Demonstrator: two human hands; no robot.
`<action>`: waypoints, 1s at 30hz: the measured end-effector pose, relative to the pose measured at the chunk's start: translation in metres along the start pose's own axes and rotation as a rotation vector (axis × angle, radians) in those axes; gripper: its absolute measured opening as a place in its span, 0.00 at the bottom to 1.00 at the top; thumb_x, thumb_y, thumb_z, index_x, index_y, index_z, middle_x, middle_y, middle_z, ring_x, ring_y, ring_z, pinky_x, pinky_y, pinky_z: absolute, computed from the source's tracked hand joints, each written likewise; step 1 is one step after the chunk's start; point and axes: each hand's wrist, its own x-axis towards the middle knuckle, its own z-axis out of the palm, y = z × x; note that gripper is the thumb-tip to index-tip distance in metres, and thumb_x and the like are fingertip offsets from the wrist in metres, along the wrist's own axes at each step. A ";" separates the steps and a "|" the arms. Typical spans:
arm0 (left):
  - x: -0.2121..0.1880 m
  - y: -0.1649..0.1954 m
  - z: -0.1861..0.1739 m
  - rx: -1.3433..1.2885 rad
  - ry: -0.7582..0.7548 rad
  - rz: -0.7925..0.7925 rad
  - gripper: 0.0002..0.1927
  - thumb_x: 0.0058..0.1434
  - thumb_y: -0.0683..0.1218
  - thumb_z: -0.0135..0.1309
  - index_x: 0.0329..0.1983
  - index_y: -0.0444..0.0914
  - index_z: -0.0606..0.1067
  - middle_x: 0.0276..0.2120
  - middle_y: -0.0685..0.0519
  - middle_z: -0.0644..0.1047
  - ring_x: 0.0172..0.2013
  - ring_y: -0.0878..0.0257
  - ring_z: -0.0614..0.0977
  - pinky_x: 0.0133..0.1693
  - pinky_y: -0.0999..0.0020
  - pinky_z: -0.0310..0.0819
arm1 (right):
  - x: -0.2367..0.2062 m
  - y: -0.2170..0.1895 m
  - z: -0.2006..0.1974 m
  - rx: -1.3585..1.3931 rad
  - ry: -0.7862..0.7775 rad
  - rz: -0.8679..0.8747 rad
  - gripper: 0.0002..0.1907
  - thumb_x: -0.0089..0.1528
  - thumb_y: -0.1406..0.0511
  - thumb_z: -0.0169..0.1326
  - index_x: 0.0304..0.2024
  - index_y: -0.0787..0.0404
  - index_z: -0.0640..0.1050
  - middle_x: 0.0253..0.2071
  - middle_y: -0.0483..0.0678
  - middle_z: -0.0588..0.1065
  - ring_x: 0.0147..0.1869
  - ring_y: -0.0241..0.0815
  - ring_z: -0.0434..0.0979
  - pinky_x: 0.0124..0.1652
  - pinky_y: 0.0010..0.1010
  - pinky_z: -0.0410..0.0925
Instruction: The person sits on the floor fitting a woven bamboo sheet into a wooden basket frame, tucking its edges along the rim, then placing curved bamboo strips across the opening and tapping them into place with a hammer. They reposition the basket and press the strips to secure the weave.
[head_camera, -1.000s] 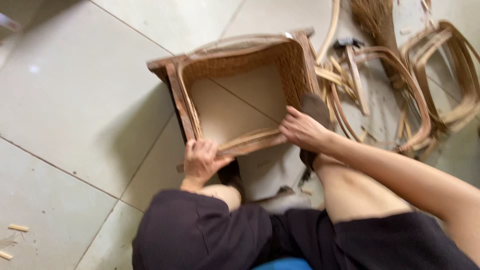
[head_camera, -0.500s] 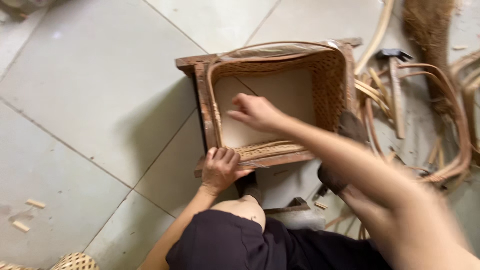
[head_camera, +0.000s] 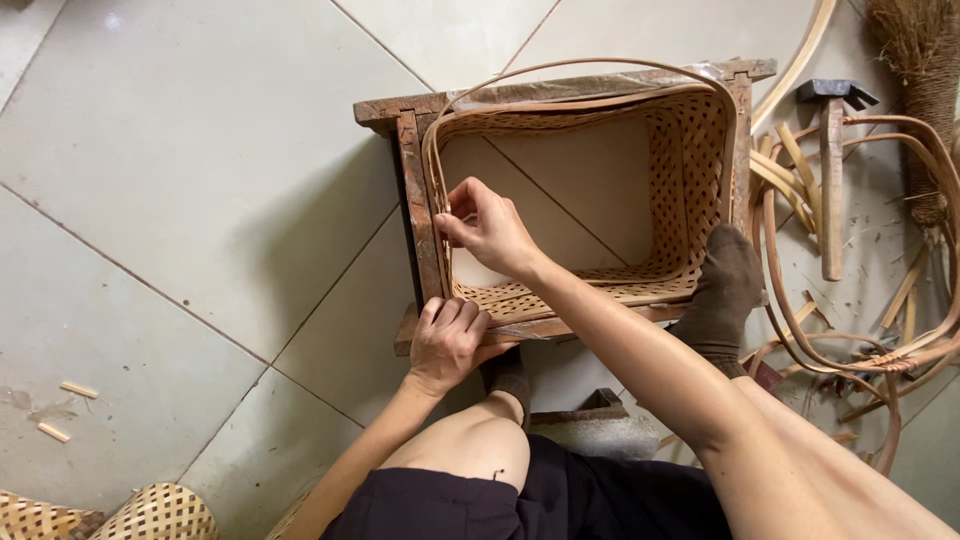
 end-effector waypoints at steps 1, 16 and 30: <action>0.000 0.000 0.000 0.003 0.010 0.003 0.25 0.61 0.67 0.55 0.33 0.41 0.75 0.32 0.55 0.73 0.39 0.59 0.75 0.50 0.58 0.66 | 0.002 0.003 -0.001 -0.016 -0.006 0.009 0.14 0.64 0.62 0.61 0.42 0.65 0.72 0.33 0.47 0.79 0.36 0.32 0.81 0.35 0.25 0.78; -0.003 0.003 -0.003 0.022 0.012 0.007 0.27 0.59 0.69 0.56 0.35 0.41 0.76 0.35 0.55 0.74 0.42 0.59 0.76 0.53 0.57 0.65 | 0.044 -0.028 -0.122 -0.723 0.414 -0.597 0.14 0.68 0.64 0.54 0.56 0.56 0.78 0.55 0.46 0.75 0.58 0.46 0.75 0.57 0.35 0.71; 0.027 -0.016 -0.019 -0.370 0.264 -0.148 0.14 0.62 0.55 0.61 0.33 0.42 0.73 0.33 0.54 0.75 0.39 0.58 0.78 0.46 0.59 0.72 | 0.039 0.010 -0.164 -1.278 0.321 -0.842 0.05 0.66 0.71 0.55 0.44 0.58 0.77 0.40 0.46 0.73 0.44 0.42 0.75 0.43 0.33 0.74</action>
